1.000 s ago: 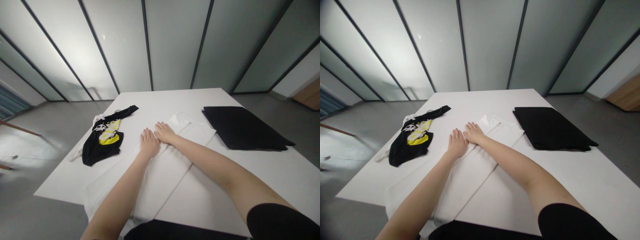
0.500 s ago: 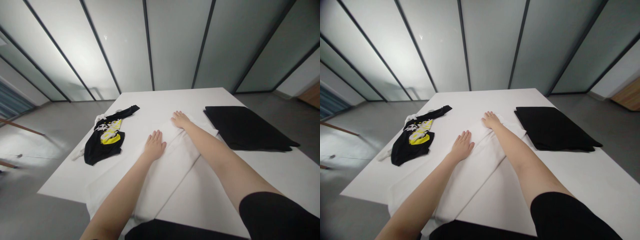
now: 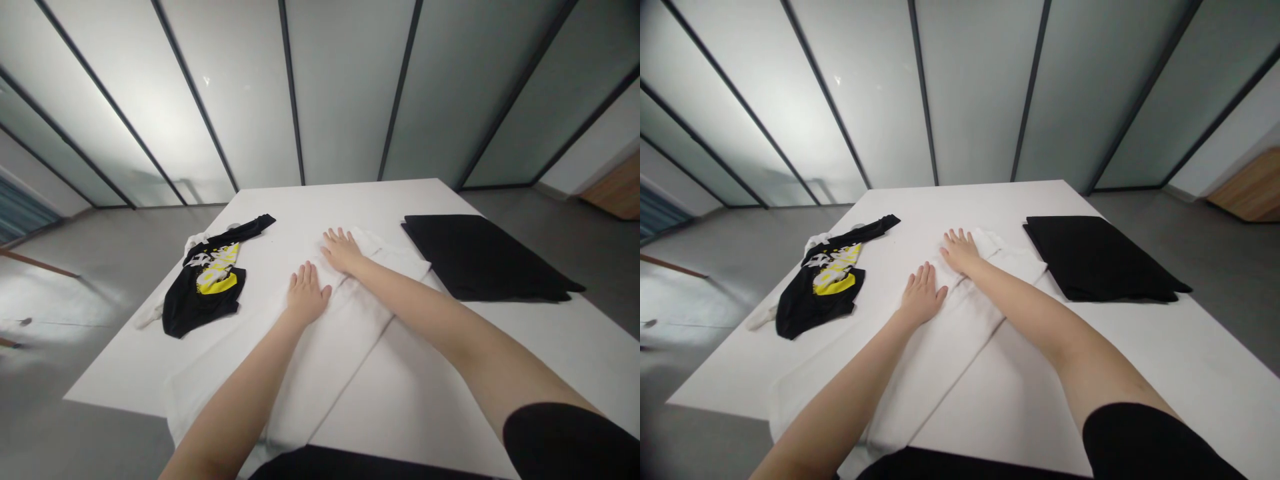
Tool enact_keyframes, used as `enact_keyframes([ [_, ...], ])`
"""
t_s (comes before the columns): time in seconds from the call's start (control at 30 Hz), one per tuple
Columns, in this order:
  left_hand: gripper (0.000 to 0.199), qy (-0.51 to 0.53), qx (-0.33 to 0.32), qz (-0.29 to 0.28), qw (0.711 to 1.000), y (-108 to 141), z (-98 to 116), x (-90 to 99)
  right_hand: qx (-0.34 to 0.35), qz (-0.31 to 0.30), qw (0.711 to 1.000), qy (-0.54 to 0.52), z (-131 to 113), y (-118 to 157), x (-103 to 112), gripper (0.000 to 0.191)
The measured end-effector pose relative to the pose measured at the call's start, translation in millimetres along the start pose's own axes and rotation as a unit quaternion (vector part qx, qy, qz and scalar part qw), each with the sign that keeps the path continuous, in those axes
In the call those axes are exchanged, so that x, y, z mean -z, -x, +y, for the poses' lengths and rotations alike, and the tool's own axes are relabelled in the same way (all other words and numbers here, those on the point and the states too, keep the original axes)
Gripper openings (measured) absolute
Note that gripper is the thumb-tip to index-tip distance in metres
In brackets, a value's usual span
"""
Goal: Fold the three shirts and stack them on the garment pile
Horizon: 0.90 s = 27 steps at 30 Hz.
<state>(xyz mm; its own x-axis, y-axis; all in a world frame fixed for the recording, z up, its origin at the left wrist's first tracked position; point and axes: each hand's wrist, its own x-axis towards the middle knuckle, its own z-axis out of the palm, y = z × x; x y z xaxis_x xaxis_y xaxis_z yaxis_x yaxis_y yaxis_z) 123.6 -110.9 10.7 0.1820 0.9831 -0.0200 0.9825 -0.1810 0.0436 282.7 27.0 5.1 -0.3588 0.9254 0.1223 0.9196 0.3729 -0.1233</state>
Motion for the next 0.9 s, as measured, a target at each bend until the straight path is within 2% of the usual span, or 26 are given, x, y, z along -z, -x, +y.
enact_keyframes([
  [0.07,0.083,-0.002,0.007,0.003,1.000,1.4,0.6,0.0,0.018,-0.039,0.999,-0.020,-9.0,12.7,-6.9,0.073],
  [0.13,0.086,-0.002,0.012,0.005,1.000,4.1,0.3,-0.2,0.012,-0.046,0.999,-0.018,-2.1,21.1,-10.3,0.074],
  [0.27,0.091,-0.004,0.020,0.011,1.000,11.1,-1.9,-0.2,-0.072,-0.033,0.997,0.003,42.6,22.1,-2.2,0.073],
  [0.33,0.093,-0.004,0.027,0.007,1.000,13.5,-2.6,0.8,-0.089,-0.041,0.995,0.006,64.0,19.7,5.6,0.071],
  [0.4,0.093,-0.001,0.034,0.000,0.999,14.5,-2.6,2.5,-0.096,-0.050,0.994,0.007,76.4,18.7,13.1,0.069],
  [0.47,0.093,0.004,0.035,-0.003,0.999,14.3,-2.4,4.5,-0.101,-0.059,0.993,0.013,77.7,20.1,19.8,0.067],
  [0.6,0.093,0.014,0.032,-0.004,0.999,12.5,-2.7,6.5,-0.062,-0.045,0.997,0.024,49.4,35.8,29.7,0.062],
  [0.73,0.095,0.020,0.028,0.004,0.999,11.3,-4.1,4.8,0.049,0.008,0.999,0.010,1.5,76.6,26.9,0.064],
  [0.8,0.094,0.022,0.022,0.011,0.999,11.2,-5.1,3.2,0.063,0.001,0.998,-0.002,-15.3,101.1,20.2,0.064],
  [0.9,0.088,0.018,0.012,0.024,0.999,12.2,-7.0,1.2,0.054,-0.039,0.998,-0.017,-21.7,127.2,10.5,0.064],
])
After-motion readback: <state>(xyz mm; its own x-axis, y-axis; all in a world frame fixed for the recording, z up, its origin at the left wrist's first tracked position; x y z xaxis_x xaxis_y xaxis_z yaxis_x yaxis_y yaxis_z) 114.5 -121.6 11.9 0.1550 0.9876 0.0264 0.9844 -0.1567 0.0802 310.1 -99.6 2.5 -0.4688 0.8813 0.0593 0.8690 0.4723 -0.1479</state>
